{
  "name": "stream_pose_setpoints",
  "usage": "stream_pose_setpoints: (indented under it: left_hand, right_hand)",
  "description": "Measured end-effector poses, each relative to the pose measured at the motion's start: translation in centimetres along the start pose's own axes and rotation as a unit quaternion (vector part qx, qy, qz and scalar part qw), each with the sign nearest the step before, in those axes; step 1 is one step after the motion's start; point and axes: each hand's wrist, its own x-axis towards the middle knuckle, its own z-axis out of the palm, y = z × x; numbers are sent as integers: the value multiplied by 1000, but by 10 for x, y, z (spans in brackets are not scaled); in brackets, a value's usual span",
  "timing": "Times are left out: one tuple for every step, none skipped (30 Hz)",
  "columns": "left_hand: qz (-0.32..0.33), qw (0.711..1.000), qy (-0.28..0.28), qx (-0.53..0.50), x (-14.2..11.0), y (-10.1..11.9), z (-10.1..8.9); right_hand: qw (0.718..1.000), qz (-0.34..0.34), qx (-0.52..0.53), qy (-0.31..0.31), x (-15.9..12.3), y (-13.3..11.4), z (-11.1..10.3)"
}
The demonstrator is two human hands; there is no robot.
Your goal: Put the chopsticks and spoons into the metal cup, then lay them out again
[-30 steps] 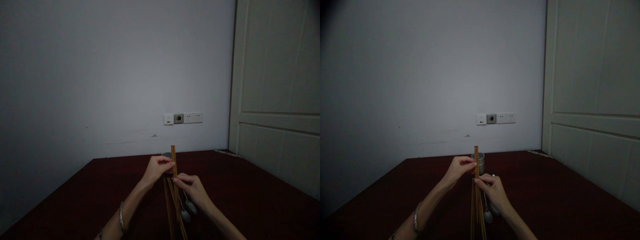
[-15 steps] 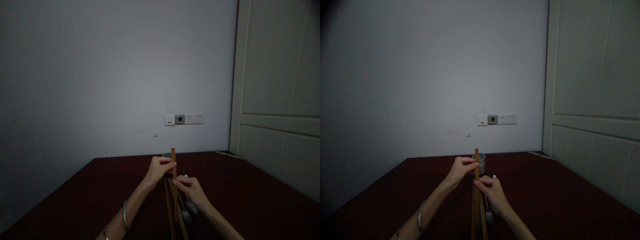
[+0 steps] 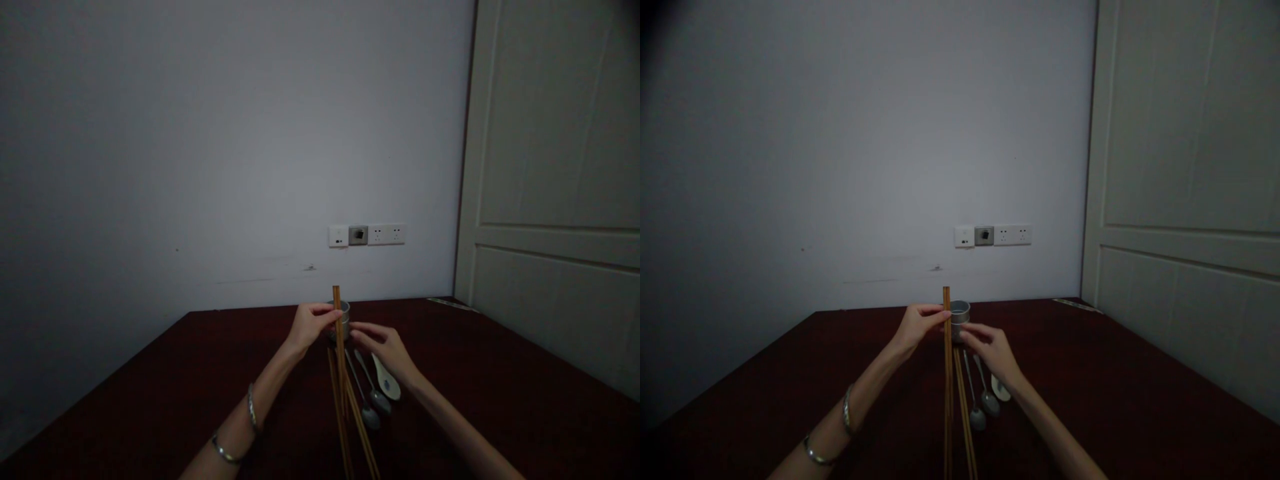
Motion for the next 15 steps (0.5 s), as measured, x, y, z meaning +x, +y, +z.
stream_pose_setpoints:
  left_hand:
    - [-1,1000,-1,-2,0,-1,-1]
    - [-4,1000,-1,-2,1,-2,-1]
    - [-5,1000,-2,-1,1,-3,-1]
    - [-4,1000,-3,2,1,-4,-1]
    - [-2,1000,-5,5,1,-4,-1]
    - [1,1000,-8,8,1,-4,-1]
    - [3,1000,-13,11,1,-4,0]
    - [5,1000,-18,15,0,-3,0]
    - [9,1000,-21,19,0,-2,1]
    - [13,999,-25,24,-1,-1,1]
    - [18,999,-28,29,-2,0,1]
    - [24,999,-29,33,-2,0,1]
    - [29,998,-30,37,-3,1,1]
    - [33,998,-31,40,-3,1,0]
    - [36,998,-33,42,-3,1,0]
  right_hand:
    - [999,-26,-19,15,7,-6,-5]
    - [997,-54,-35,29,13,-14,-9]
    - [995,-83,-54,33,20,-23,-11]
    - [991,-110,-74,29,26,-33,-13]
    - [986,-139,-92,29,32,-42,-13]
    - [980,-163,-111,28,37,-50,-12]
    - [974,-185,-129,29,40,-57,-11]
    - [968,-202,-145,31,44,-62,-9]
    - [963,-214,-158,31,46,-65,-7]
    - [960,-223,-168,32,47,-66,-5]
    - [958,-228,-173,33,48,-67,-3]
    - [956,-232,-174,35,49,-65,-2]
    - [956,-233,-174,39,49,-64,0]
    - [956,-233,-172,43,50,-62,1]
    - [957,-230,-168,48,50,-60,2]
